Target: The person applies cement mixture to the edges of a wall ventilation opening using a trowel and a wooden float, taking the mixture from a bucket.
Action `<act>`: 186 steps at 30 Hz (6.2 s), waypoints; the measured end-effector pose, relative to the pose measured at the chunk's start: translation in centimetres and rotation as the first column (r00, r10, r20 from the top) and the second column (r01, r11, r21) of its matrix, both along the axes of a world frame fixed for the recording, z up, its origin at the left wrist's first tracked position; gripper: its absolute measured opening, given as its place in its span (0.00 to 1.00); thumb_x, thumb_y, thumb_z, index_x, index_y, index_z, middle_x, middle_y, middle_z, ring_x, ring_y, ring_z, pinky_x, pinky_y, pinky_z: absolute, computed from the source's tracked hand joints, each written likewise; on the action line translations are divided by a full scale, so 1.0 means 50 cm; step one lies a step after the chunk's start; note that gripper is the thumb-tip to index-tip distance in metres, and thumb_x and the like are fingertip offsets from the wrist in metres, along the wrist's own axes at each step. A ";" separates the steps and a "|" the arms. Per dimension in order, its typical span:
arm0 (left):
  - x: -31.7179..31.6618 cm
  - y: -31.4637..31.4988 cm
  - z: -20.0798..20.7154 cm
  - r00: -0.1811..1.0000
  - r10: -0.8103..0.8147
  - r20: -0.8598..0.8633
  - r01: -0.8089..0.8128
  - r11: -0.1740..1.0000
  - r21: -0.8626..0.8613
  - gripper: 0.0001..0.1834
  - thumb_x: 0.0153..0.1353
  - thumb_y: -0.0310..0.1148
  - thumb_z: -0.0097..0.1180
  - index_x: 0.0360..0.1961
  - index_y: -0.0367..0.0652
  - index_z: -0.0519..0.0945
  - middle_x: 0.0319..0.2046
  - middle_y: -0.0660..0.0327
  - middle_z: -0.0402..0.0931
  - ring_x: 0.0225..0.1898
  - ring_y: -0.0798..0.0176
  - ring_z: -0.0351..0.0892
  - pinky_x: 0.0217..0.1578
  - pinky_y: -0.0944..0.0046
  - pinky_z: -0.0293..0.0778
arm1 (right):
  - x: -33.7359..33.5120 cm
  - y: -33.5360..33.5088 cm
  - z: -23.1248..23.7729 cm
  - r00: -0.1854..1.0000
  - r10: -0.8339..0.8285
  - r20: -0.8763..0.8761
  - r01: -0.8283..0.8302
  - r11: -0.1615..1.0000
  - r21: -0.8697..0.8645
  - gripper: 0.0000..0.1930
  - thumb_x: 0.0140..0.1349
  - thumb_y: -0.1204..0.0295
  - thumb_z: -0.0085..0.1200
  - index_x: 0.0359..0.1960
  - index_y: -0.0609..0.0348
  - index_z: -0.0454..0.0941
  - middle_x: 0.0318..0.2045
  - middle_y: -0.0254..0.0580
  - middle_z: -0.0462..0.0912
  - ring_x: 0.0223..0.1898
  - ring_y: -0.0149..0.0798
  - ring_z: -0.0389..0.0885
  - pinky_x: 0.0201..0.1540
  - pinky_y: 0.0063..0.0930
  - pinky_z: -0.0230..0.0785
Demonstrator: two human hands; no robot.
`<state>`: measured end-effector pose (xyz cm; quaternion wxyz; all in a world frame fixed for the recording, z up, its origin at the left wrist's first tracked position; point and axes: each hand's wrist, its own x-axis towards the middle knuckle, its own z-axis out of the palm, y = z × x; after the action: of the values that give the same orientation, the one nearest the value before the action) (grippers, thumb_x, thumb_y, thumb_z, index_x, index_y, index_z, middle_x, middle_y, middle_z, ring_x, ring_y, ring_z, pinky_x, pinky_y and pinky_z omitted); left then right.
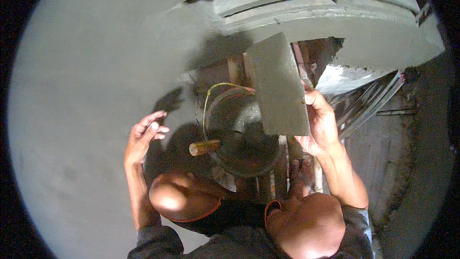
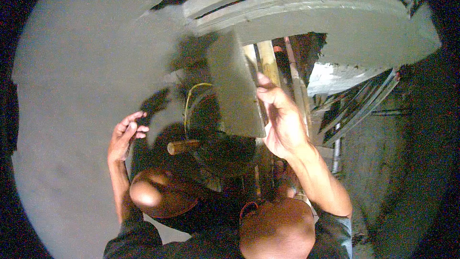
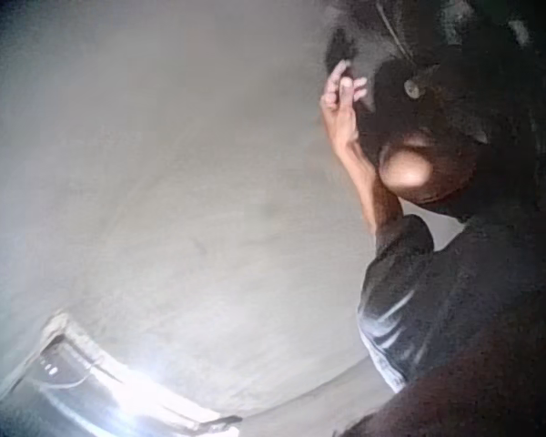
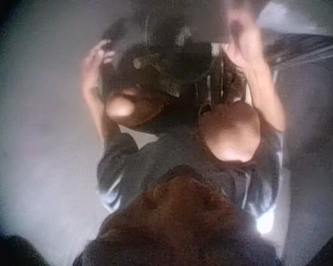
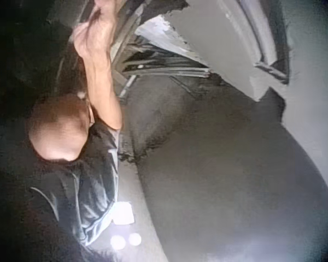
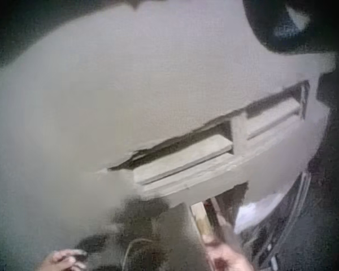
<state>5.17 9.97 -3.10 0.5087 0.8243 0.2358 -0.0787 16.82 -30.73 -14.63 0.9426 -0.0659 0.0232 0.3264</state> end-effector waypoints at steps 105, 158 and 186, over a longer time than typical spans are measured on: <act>-0.227 0.028 -0.505 0.836 0.332 0.437 -0.037 0.828 -0.560 0.31 0.69 0.42 0.58 0.68 0.38 0.69 0.65 0.56 0.73 0.63 0.59 0.75 0.65 0.54 0.71 | -0.018 0.198 0.034 -0.214 0.876 -0.432 0.525 -0.270 -0.807 0.23 0.62 0.52 0.64 0.56 0.44 0.82 0.42 0.50 0.87 0.41 0.53 0.87 0.46 0.44 0.80; -0.145 -0.021 -0.424 0.940 0.261 0.219 -0.126 0.863 -0.490 0.30 0.66 0.45 0.62 0.63 0.37 0.74 0.61 0.54 0.75 0.61 0.54 0.75 0.62 0.52 0.71 | 0.194 -0.215 0.450 0.443 0.827 0.345 0.896 -0.397 -0.200 0.26 0.73 0.50 0.48 0.53 0.65 0.75 0.23 0.27 0.68 0.24 0.23 0.64 0.28 0.23 0.59; -0.173 -0.021 -0.388 0.913 0.393 0.112 -0.248 0.750 -0.613 0.30 0.64 0.46 0.64 0.60 0.35 0.77 0.58 0.52 0.76 0.60 0.49 0.75 0.60 0.50 0.71 | 0.212 -0.108 0.233 0.215 0.902 0.374 0.898 -0.333 0.287 0.21 0.61 0.68 0.67 0.55 0.55 0.79 0.41 0.46 0.84 0.39 0.48 0.87 0.40 0.40 0.80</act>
<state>-3.47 8.90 -22.53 0.7674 0.5768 0.2773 0.0391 27.43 -36.15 -2.96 -0.0376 0.9173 0.2740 0.2865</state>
